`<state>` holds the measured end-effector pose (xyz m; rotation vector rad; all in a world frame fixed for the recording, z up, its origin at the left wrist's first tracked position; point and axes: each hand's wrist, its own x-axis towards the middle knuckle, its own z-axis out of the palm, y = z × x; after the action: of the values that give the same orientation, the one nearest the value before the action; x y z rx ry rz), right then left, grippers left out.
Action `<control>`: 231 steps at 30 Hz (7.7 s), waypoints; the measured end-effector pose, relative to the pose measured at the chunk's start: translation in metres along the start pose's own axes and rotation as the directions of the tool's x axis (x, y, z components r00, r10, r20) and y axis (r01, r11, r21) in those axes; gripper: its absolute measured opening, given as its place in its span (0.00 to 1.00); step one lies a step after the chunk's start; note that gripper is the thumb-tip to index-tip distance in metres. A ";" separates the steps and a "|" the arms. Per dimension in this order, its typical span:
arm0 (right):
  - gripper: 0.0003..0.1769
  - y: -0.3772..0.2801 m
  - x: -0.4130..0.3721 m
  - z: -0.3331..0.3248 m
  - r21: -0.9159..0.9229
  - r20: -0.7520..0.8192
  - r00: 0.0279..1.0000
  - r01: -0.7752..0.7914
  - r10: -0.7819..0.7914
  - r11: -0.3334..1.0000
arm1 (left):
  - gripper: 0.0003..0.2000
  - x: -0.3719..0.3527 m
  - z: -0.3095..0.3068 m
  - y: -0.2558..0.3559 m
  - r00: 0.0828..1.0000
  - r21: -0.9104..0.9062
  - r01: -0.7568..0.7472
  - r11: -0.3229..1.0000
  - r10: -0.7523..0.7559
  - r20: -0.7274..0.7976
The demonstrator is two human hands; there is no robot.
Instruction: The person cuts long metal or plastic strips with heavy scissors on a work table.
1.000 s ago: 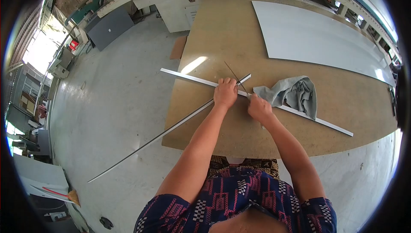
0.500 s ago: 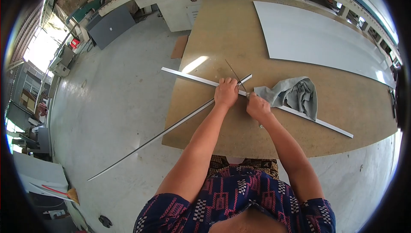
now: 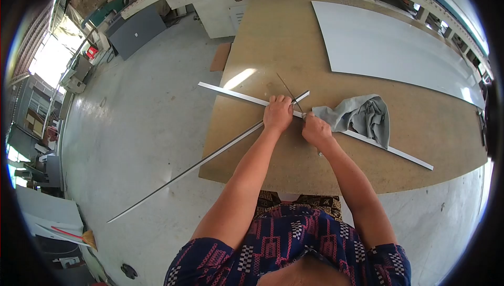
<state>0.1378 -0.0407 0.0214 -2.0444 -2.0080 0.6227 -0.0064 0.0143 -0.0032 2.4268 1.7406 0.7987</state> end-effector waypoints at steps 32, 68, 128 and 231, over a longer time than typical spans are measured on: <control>0.15 -0.001 -0.005 0.001 -0.049 -0.004 1.000 -0.010 0.010 0.999 | 0.07 0.000 -0.004 0.002 0.999 -0.025 0.014 1.000 -0.013 0.029; 0.17 -0.001 -0.005 0.003 -0.054 -0.032 0.999 0.002 -0.003 0.999 | 0.07 -0.003 -0.008 -0.001 0.999 -0.028 -0.003 1.000 0.004 0.042; 0.15 0.000 -0.013 -0.008 -0.119 -0.010 0.994 0.106 -0.108 0.987 | 0.07 -0.006 -0.007 0.001 0.999 -0.035 0.038 0.999 -0.037 0.022; 0.14 0.011 -0.027 -0.002 -0.198 -0.018 0.997 0.075 -0.080 0.977 | 0.05 -0.006 -0.004 -0.003 0.999 -0.084 0.019 0.996 -0.023 -0.047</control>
<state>0.1486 -0.0675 0.0223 -2.0559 -2.2011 0.3931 -0.0115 0.0092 -0.0030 2.3511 1.7096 0.9158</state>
